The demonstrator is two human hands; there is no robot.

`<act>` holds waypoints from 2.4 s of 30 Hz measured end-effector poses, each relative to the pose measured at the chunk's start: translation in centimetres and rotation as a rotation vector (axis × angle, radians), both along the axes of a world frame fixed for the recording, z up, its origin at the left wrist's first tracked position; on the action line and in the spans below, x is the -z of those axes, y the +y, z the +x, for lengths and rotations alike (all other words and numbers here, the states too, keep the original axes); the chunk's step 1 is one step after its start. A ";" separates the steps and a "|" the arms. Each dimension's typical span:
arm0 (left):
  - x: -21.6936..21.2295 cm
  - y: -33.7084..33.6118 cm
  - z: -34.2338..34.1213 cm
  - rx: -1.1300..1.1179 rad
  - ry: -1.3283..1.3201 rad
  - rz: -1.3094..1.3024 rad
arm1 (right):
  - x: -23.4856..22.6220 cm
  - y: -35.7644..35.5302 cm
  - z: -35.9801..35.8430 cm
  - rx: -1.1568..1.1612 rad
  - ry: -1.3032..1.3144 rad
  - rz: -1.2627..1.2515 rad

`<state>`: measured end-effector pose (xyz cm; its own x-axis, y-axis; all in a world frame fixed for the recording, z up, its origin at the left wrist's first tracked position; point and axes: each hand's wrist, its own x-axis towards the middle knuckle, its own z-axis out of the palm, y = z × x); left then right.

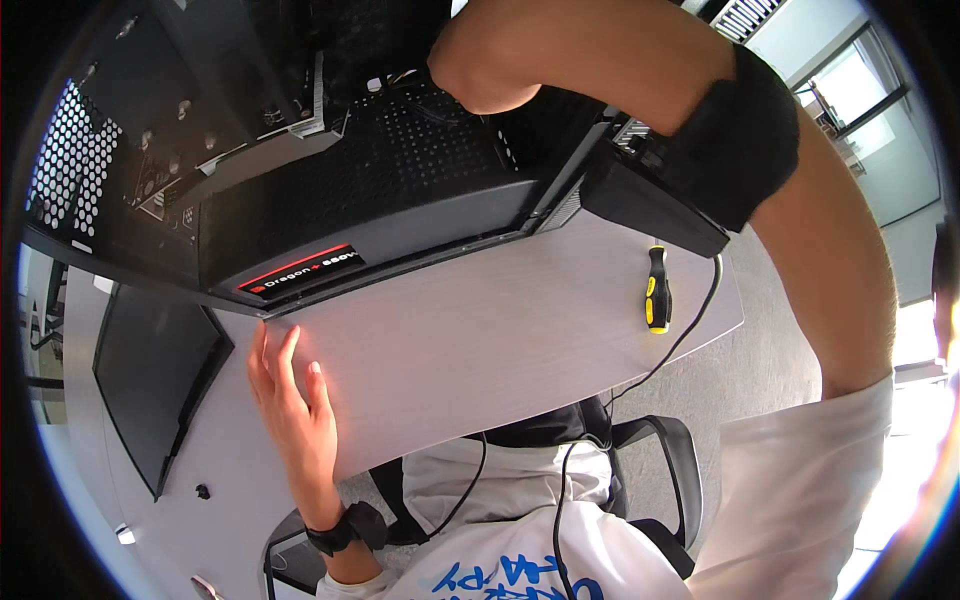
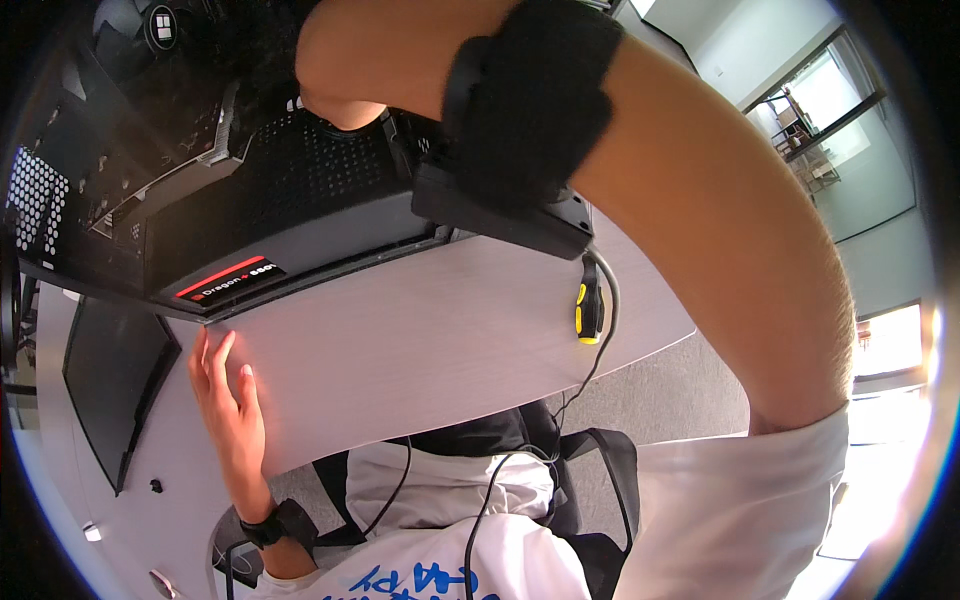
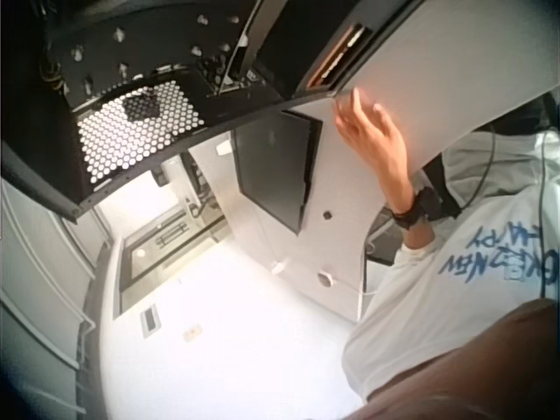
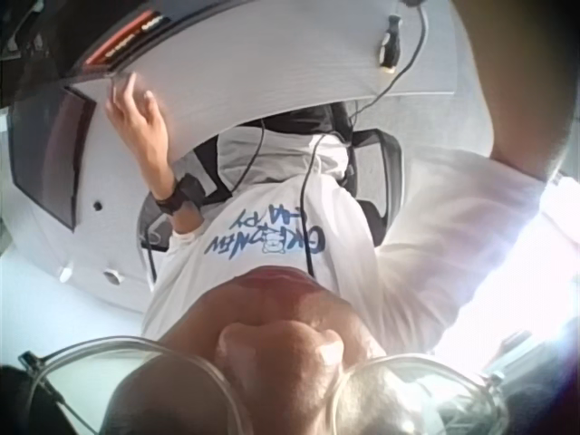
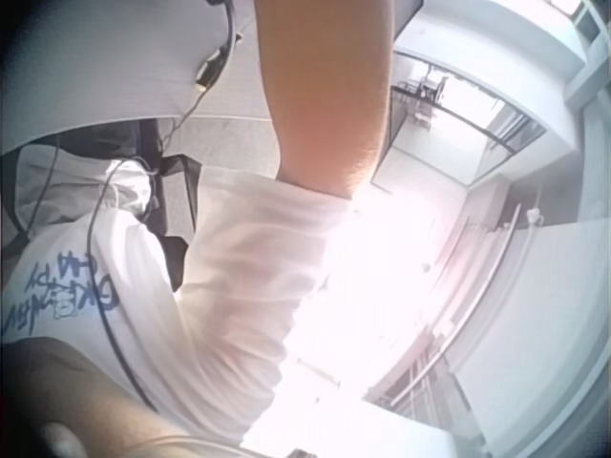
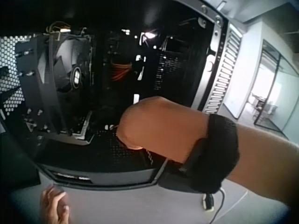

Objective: The person removes a side panel from a black computer case, uses a screwdriver to loosen screws on the motherboard, and then reattaches the side panel. The person handles the case and panel multiple times to align and secure them.

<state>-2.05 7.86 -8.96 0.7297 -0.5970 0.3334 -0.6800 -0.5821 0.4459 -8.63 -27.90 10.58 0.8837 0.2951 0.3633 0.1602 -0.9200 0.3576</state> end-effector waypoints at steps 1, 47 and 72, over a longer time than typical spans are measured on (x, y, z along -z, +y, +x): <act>0.0 0.0 0.0 0.004 -0.003 0.005 | 0.2 0.0 0.3 0.003 -0.002 0.000; -0.6 -0.3 -0.3 -0.013 0.016 0.057 | -0.1 -1.0 -3.3 -0.158 -0.070 -0.396; -0.6 -0.3 -0.2 0.002 0.022 0.045 | 1.5 -1.7 3.4 -0.037 0.071 0.148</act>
<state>-2.29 7.57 -8.41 0.7356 -0.6122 0.2898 -0.6711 -0.6007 0.4344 -5.19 -29.63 9.13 0.8982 0.2758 0.3422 0.2149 -0.9548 0.2055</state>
